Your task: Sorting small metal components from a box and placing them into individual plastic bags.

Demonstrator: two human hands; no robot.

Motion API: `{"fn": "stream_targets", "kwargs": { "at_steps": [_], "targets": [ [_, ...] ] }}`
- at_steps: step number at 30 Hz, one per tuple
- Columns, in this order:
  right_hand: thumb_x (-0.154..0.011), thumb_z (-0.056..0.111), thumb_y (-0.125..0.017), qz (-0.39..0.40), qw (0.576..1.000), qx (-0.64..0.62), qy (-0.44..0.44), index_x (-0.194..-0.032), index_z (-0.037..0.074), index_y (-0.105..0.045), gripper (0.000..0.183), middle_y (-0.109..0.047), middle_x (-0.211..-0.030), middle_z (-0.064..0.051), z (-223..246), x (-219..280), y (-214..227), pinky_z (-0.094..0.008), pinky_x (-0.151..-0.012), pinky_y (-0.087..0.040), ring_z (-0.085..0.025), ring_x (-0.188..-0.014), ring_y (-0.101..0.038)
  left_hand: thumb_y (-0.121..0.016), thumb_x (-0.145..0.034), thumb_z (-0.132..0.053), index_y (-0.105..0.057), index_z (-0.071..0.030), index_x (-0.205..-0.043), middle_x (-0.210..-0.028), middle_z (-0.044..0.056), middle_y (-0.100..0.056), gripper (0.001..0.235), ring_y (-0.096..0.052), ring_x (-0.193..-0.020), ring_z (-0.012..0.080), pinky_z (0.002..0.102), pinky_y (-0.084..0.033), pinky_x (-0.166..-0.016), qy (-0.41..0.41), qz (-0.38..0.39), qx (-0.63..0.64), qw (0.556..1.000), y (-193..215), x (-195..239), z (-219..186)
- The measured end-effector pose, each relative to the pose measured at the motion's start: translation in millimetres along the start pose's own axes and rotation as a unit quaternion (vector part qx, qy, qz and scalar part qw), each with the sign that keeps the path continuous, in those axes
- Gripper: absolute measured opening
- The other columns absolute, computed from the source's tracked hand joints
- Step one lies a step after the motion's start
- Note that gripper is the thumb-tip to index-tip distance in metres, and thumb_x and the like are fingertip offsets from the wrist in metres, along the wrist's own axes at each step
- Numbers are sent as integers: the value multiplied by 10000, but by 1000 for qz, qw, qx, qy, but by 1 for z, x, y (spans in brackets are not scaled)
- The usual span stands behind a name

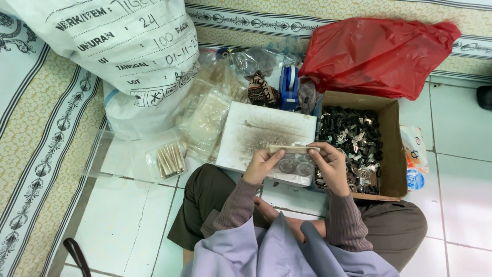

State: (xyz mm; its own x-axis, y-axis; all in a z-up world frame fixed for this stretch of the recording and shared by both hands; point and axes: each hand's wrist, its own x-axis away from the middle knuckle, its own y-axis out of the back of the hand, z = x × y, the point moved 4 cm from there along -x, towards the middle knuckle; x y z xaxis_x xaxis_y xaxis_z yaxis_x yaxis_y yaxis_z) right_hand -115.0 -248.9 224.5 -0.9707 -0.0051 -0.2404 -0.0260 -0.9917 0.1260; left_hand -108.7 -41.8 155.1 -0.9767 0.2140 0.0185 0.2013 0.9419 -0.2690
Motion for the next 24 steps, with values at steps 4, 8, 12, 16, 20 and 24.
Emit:
{"fn": "stream_targets", "kwargs": {
  "at_steps": [4,8,12,16,20,24],
  "targets": [
    [-961,-5,-661,0,1000,10,0,-1037,21,-760,128,-608,-492,-73,-7,2,5,-183,-458,-328,-38,-448,-352,-730,-975,-150,-776,-7,-1093,-902,125,-764,192,-613,-917,106,293,-555,-787,0,0,5,1000,-3,-2,1],
    [-953,-3,-669,22,999,22,-12,-1036,25,-768,132,-662,-581,-97,-13,1,2,-238,-520,-415,-80,-533,-460,-806,-897,-144,-775,-8,-1081,-983,200,-772,231,-688,-980,207,357,-559,-843,-28,17,-22,999,-12,-1,-24],
    [-962,22,-682,55,997,50,-24,-1077,29,-766,143,-774,-770,-169,-37,-5,-6,-350,-688,-581,-186,-705,-714,-808,-895,-128,-795,-45,-1000,-919,162,-782,135,-725,-934,230,362,-576,-813,-52,-15,-66,996,-2,-6,-4],
    [-955,15,-684,77,994,63,-35,-1085,15,-761,151,-780,-809,-174,-39,-19,-23,-406,-764,-600,-254,-790,-754,-828,-882,-165,-798,-63,-999,-928,146,-788,158,-735,-939,243,366,-581,-818,-50,-45,-86,994,21,-12,27],
    [-991,49,-620,144,985,86,-52,-1229,18,-708,256,-732,-873,-204,-39,-36,-49,-476,-849,-582,-293,-866,-692,-804,-918,-201,-777,-55,-1060,-996,161,-779,205,-730,-989,280,411,-572,-868,-32,-81,-70,994,39,-17,56],
    [-1037,123,-541,215,969,73,-95,-1458,-5,-503,442,-663,-1216,-272,-43,-49,-76,-614,-1004,-497,-431,-1222,-609,-777,-945,-220,-757,-42,-1092,-1056,180,-766,231,-711,-1040,312,442,-557,-920,-12,-110,-33,993,55,-26,90]
  ]
}}
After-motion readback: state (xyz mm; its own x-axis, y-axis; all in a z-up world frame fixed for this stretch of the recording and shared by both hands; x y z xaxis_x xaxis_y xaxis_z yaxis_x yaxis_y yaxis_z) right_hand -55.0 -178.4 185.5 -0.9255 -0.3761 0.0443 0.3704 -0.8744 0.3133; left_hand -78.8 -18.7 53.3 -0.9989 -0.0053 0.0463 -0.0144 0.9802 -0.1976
